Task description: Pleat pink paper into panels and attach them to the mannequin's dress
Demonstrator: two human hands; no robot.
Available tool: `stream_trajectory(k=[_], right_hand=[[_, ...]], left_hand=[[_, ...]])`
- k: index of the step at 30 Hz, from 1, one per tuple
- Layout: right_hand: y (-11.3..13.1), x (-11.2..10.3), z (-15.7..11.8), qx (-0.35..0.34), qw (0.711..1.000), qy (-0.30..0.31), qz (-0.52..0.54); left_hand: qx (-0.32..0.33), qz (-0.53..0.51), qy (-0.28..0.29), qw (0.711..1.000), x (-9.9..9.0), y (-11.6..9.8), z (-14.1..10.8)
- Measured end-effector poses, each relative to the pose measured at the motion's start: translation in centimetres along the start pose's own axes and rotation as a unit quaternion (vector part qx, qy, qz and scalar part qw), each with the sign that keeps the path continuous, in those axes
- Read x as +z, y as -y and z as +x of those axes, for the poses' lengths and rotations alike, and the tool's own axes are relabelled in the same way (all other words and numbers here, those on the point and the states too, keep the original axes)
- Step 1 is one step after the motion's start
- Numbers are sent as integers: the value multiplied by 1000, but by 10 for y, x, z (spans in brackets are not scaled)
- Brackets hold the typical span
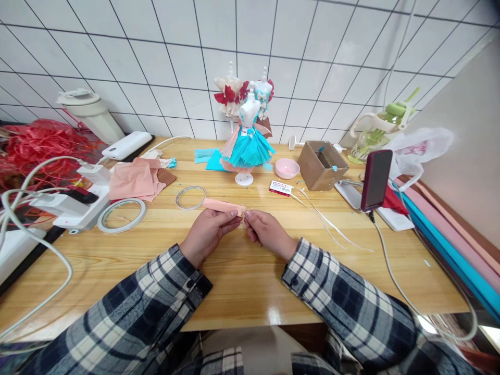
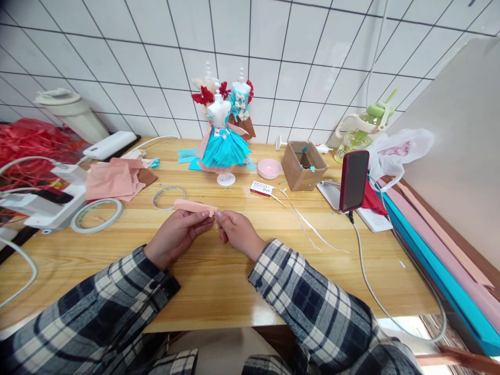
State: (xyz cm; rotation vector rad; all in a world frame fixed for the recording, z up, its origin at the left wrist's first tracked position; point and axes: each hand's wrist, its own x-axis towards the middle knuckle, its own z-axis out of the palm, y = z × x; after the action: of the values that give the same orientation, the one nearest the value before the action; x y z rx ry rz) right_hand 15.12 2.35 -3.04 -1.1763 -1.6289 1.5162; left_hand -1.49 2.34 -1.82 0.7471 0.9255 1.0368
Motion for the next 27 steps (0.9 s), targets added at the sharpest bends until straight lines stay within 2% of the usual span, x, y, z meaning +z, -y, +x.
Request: stream_trajectory(k=[12, 18, 27], right_hand=[[-2, -1, 1, 7, 1000, -4, -20], [-3, 0, 1, 1, 1000, 9, -8], [-3, 1, 1, 13, 1000, 21, -2]], left_hand=[[7, -8, 12, 1000, -1, 1, 1], [18, -42, -30, 999, 1, 0, 1], [22, -37, -25, 999, 1, 2, 0]])
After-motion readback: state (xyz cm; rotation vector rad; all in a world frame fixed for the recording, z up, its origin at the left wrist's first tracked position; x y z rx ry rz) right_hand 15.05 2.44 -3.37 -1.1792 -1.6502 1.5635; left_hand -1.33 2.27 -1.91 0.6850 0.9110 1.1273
